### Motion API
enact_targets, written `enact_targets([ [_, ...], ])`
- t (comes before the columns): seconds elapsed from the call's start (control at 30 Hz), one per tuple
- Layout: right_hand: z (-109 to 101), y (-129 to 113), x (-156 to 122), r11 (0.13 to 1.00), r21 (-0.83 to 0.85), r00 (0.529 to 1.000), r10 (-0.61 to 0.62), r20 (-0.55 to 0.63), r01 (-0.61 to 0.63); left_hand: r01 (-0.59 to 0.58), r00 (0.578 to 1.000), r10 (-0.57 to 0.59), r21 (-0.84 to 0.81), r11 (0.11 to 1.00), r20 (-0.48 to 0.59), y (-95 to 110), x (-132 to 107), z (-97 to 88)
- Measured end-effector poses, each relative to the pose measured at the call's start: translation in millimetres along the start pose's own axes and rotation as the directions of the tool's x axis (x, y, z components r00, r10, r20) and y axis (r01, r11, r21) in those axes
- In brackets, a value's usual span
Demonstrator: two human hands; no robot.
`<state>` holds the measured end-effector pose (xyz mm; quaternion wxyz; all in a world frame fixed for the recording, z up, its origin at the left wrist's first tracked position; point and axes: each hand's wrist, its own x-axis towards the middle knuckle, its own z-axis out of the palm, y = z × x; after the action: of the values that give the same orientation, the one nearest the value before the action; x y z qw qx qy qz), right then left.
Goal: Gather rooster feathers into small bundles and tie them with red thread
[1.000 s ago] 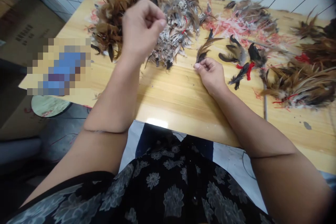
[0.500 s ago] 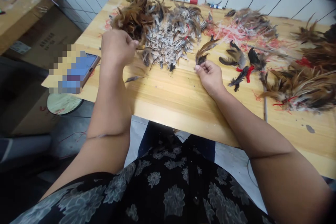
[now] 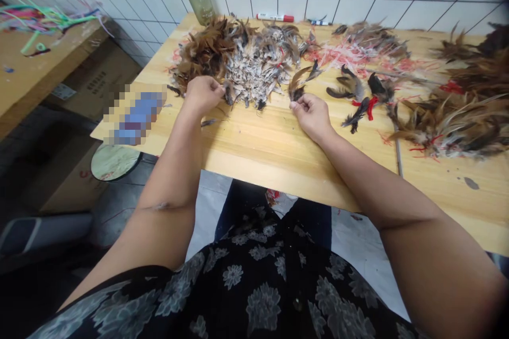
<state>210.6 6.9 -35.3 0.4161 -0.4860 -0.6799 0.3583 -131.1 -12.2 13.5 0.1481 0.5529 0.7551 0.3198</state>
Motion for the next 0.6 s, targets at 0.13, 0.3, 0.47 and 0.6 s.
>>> enact_targets([
  [0.13,0,-8,-1,0.999,0.003,0.999,0.043,0.003,-0.043,-0.006,0.994,-0.012,-0.159,0.987,-0.113,2,-12,-5.9],
  [0.3,0,-18,1,0.993,0.069,0.995,0.101,-0.014,-0.1,-0.031,0.999,0.047,-0.501,0.865,0.019,20,-25,-8.7],
  [0.47,1,-22,3,0.97,0.191,0.986,0.161,-0.053,-0.148,0.02,0.966,0.169,-0.705,0.709,0.198,58,-43,15.6],
  [0.6,5,-21,0,0.959,0.253,0.991,0.136,-0.019,-0.127,0.032,0.914,0.269,-0.716,0.697,0.303,86,-48,47.7],
])
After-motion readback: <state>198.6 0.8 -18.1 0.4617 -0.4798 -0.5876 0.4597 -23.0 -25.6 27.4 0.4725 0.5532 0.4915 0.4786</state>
